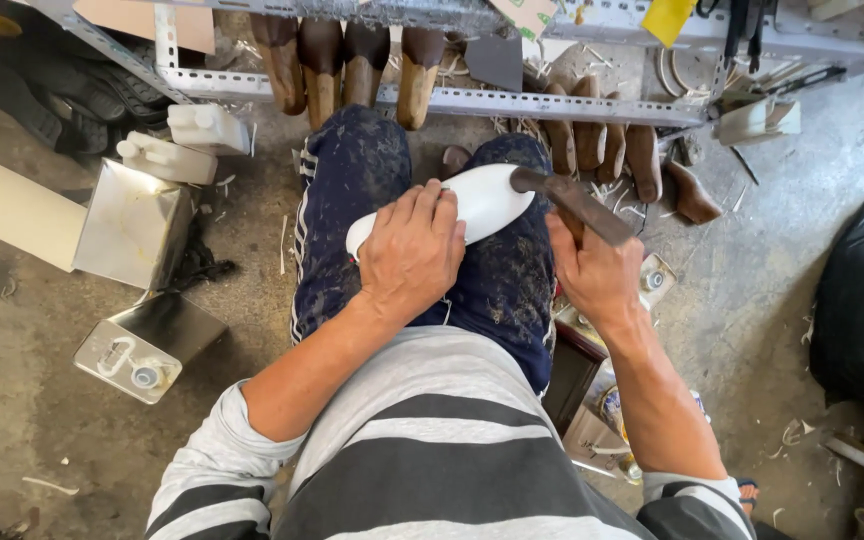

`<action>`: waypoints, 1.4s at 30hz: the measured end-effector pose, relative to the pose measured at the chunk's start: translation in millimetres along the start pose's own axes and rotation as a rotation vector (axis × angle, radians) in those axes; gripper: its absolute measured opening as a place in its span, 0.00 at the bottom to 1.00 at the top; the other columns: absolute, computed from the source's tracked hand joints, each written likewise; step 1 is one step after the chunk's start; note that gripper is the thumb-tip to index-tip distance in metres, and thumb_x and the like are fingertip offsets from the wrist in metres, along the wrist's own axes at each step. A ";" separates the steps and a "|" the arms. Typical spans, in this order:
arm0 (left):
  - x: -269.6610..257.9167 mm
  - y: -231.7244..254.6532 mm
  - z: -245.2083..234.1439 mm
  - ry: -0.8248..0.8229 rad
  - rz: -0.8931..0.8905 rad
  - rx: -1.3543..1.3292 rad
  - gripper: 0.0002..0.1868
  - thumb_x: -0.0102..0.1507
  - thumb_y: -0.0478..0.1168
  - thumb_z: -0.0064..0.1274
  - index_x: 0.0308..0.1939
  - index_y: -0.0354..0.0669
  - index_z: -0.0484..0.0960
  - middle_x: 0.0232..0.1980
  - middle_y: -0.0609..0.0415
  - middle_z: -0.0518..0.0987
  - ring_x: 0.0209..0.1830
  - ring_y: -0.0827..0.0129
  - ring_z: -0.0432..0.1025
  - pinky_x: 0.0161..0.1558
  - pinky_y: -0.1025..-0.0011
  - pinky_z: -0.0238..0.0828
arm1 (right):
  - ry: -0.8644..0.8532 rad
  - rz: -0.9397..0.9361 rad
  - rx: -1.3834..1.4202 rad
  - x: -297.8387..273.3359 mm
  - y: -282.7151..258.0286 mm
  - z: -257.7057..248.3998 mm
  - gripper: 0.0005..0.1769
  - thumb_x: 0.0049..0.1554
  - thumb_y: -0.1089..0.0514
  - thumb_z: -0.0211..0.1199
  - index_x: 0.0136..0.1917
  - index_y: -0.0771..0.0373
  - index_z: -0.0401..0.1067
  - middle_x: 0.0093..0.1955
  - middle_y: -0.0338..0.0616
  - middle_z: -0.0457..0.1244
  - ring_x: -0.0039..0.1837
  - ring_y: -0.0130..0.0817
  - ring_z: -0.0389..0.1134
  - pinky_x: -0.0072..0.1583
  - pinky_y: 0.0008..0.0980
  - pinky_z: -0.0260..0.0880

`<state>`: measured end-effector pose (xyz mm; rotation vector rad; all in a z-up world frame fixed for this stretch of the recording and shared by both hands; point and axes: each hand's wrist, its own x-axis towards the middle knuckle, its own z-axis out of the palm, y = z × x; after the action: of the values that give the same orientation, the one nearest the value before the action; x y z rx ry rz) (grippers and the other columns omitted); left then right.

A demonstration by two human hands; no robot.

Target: Shaping and hammering a shoe upper onto a wooden last in a workshop.

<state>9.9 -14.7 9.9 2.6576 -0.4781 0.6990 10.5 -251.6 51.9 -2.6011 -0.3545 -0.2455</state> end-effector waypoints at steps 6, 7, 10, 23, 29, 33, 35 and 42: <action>-19.5 5.3 2.3 0.040 0.069 0.018 0.20 0.71 0.45 0.42 0.58 0.33 0.76 0.57 0.36 0.77 0.58 0.47 0.75 0.55 0.57 0.70 | -0.192 0.045 -0.028 12.5 -9.9 -10.1 0.25 0.73 0.45 0.51 0.44 0.63 0.77 0.31 0.44 0.64 0.31 0.37 0.64 0.42 0.34 0.70; -23.0 6.9 1.6 0.044 0.077 0.016 0.20 0.71 0.45 0.42 0.58 0.33 0.76 0.57 0.36 0.77 0.58 0.47 0.75 0.55 0.57 0.70 | -0.184 0.049 -0.031 9.4 1.4 -10.2 0.25 0.73 0.45 0.51 0.44 0.63 0.77 0.31 0.44 0.64 0.31 0.37 0.64 0.42 0.34 0.70; -37.1 14.3 0.8 0.050 0.093 0.001 0.19 0.72 0.44 0.40 0.60 0.33 0.75 0.61 0.34 0.76 0.62 0.45 0.73 0.59 0.55 0.69 | -0.147 0.145 0.062 10.3 22.7 -13.0 0.20 0.70 0.41 0.59 0.43 0.54 0.75 0.28 0.39 0.61 0.35 0.43 0.67 0.39 0.43 0.66; -67.0 20.1 5.0 0.081 0.187 -0.068 0.16 0.71 0.36 0.41 0.62 0.36 0.75 0.67 0.35 0.73 0.67 0.45 0.70 0.62 0.53 0.67 | -0.660 0.186 0.015 79.3 -25.6 -65.0 0.21 0.67 0.41 0.54 0.51 0.63 0.67 0.37 0.63 0.67 0.48 0.69 0.70 0.50 0.67 0.66; -70.4 19.5 6.8 0.059 0.183 -0.076 0.15 0.70 0.36 0.44 0.60 0.37 0.76 0.66 0.36 0.74 0.66 0.46 0.70 0.62 0.53 0.65 | -0.728 0.280 0.061 93.4 -15.8 -60.2 0.20 0.67 0.41 0.55 0.46 0.59 0.67 0.33 0.56 0.65 0.45 0.61 0.71 0.48 0.57 0.69; -64.7 16.2 4.2 0.064 0.202 -0.074 0.16 0.70 0.36 0.44 0.61 0.38 0.75 0.68 0.36 0.73 0.67 0.46 0.70 0.61 0.54 0.65 | -0.779 0.275 0.048 111.7 -30.6 -74.2 0.21 0.68 0.43 0.54 0.45 0.64 0.70 0.30 0.61 0.65 0.40 0.63 0.71 0.47 0.59 0.69; -66.8 18.3 4.9 0.061 0.194 -0.075 0.16 0.70 0.36 0.45 0.61 0.38 0.75 0.68 0.36 0.73 0.67 0.46 0.70 0.61 0.54 0.65 | -0.746 0.278 0.086 97.3 -24.8 -65.6 0.20 0.68 0.44 0.54 0.50 0.64 0.70 0.33 0.64 0.65 0.43 0.65 0.71 0.47 0.61 0.68; -58.0 14.2 3.4 0.067 0.176 -0.057 0.15 0.69 0.38 0.46 0.59 0.38 0.76 0.65 0.37 0.75 0.65 0.46 0.71 0.59 0.55 0.66 | -0.601 0.172 0.092 91.2 -37.1 -68.6 0.21 0.69 0.41 0.53 0.53 0.61 0.66 0.35 0.62 0.64 0.47 0.68 0.69 0.47 0.60 0.67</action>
<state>-42.1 -15.3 -19.7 2.5512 -0.7082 0.8100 78.9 -236.1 149.3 -2.5438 -0.3288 0.6086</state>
